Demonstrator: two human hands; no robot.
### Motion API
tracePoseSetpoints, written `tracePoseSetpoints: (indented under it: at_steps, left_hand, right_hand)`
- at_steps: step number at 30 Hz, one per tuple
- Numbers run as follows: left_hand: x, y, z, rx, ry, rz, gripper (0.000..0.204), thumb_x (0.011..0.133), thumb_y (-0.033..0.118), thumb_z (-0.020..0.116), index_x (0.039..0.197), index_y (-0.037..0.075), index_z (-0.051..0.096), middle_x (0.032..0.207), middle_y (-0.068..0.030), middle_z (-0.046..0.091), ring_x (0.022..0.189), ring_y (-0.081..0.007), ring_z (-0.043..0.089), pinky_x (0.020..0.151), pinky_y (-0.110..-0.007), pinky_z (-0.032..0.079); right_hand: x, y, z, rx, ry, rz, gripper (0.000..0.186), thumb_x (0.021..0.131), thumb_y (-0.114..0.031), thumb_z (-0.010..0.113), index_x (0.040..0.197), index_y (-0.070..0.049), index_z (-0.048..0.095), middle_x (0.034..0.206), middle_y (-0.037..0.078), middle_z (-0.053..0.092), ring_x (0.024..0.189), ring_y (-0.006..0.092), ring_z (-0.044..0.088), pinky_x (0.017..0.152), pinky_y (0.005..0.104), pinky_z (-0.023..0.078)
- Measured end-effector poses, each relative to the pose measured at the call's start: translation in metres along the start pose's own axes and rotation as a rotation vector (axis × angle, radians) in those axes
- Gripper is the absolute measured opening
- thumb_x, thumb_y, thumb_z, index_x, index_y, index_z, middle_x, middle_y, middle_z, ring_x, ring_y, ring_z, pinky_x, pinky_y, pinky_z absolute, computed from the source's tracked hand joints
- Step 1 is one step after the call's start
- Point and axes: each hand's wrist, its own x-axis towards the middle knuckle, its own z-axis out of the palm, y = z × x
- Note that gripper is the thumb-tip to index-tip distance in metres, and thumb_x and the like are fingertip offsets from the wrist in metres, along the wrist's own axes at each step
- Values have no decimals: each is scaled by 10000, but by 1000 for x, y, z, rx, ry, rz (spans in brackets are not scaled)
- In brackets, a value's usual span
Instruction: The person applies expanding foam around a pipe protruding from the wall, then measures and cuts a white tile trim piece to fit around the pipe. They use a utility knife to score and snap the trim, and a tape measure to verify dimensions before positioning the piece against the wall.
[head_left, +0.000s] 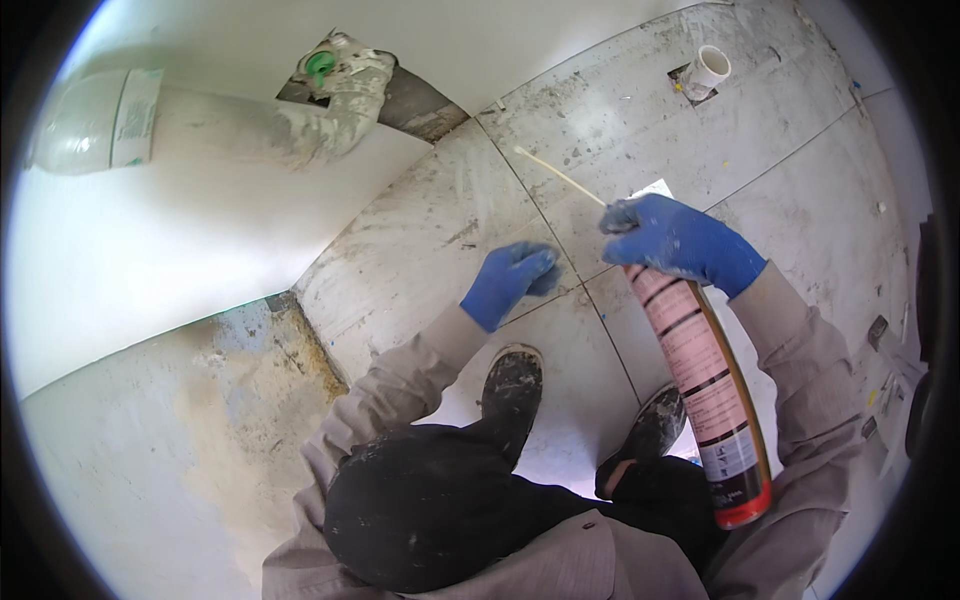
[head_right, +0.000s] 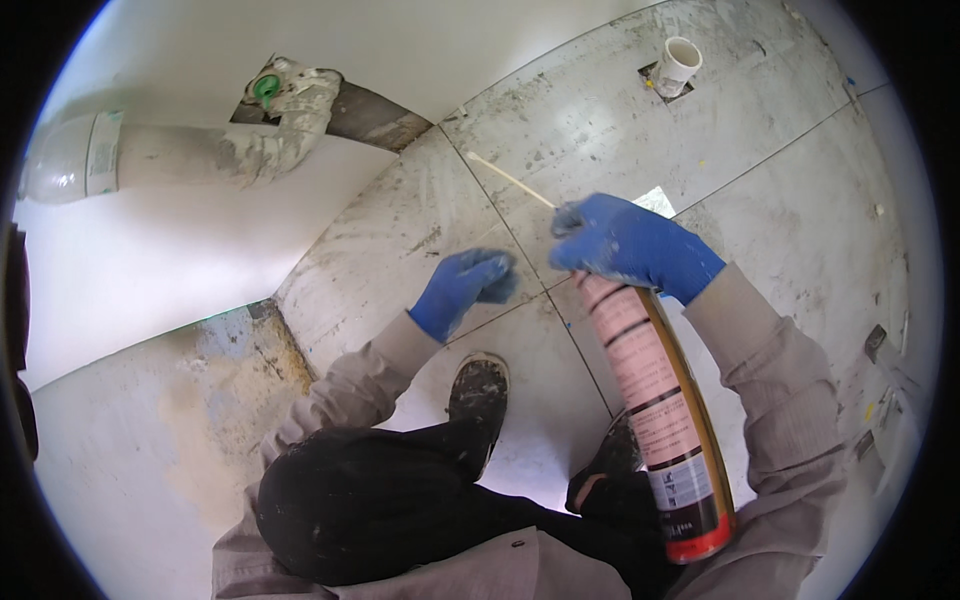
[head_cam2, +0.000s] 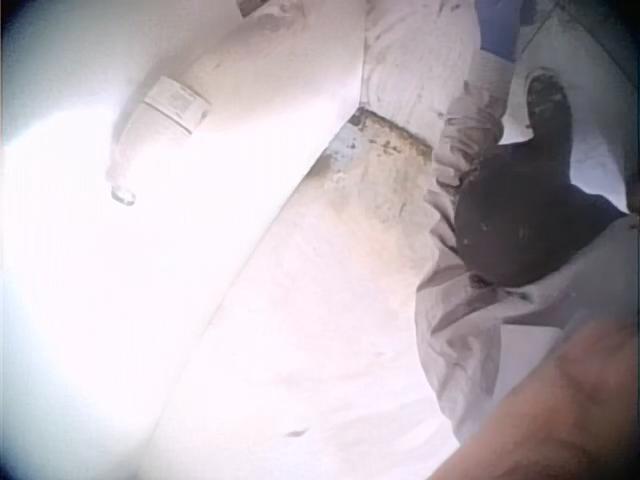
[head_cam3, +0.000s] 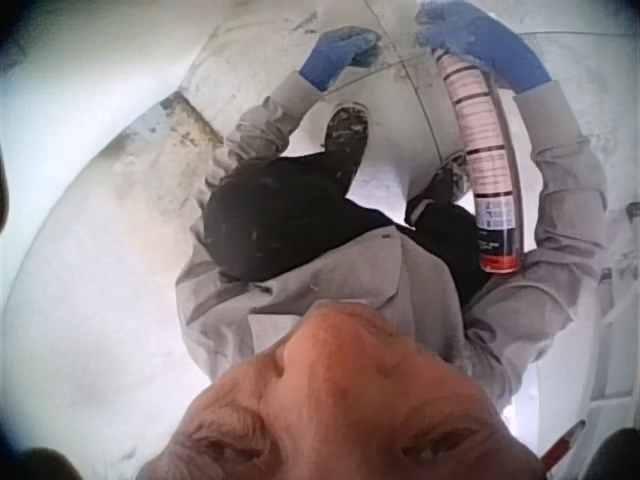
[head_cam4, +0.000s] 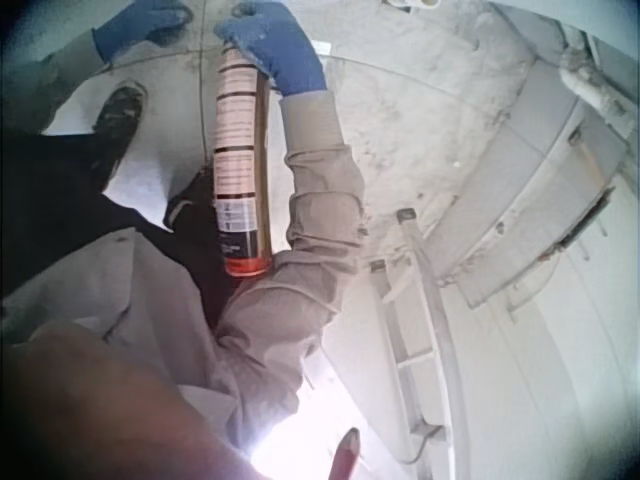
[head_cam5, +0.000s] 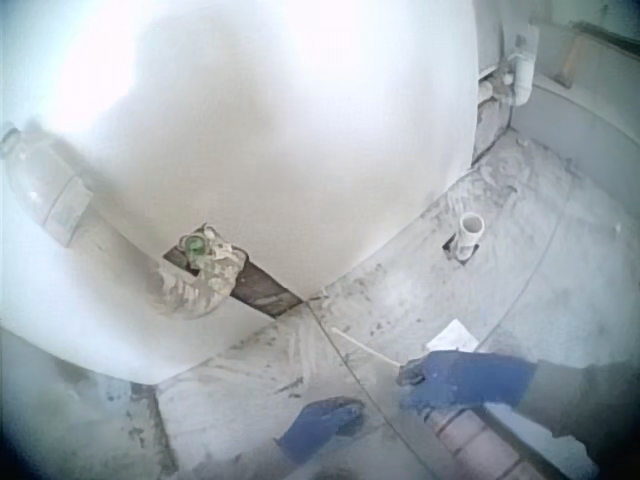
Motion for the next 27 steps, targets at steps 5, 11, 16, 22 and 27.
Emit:
tracePoseSetpoints:
  at_steps: [5,11,16,22,27]
  left_hand:
    - [-16,-44,-95,459,226,237,264,942,222,652,1094,10,695,970,-105,715,846,-217,692,789,-324,548]
    - [-62,-16,-123,1303,306,468,241,898,184,644,1111,107,726,1086,-113,698,998,-306,649,898,-395,525]
    - [-96,-52,-142,1307,249,393,235,898,209,657,1096,100,723,1082,-119,693,991,-317,653,871,-410,534]
    - [-131,-79,-134,1008,245,198,230,936,203,650,1099,63,733,1057,-151,706,969,-317,692,856,-365,548]
    - [-124,-13,-94,449,66,283,437,994,236,612,1343,-23,567,1249,-180,662,1077,-248,680,916,-355,544]
  right_hand:
    - [-31,75,-20,-501,316,-27,410,788,-195,700,1182,-103,636,1203,148,608,916,364,653,830,436,546]
    - [-77,163,-69,-955,536,254,434,799,-135,670,1228,-102,614,1388,119,522,1020,377,599,820,485,549]
    - [-83,175,-63,-971,599,83,429,792,-129,666,1215,-90,613,1376,136,530,989,378,591,814,472,551]
    - [-40,25,3,-705,492,-210,378,787,-114,658,1163,-95,632,1240,148,591,974,368,619,807,448,554]
    - [-30,-91,19,-374,479,-393,315,857,-145,646,1160,-55,646,1136,157,608,895,324,660,793,414,557]
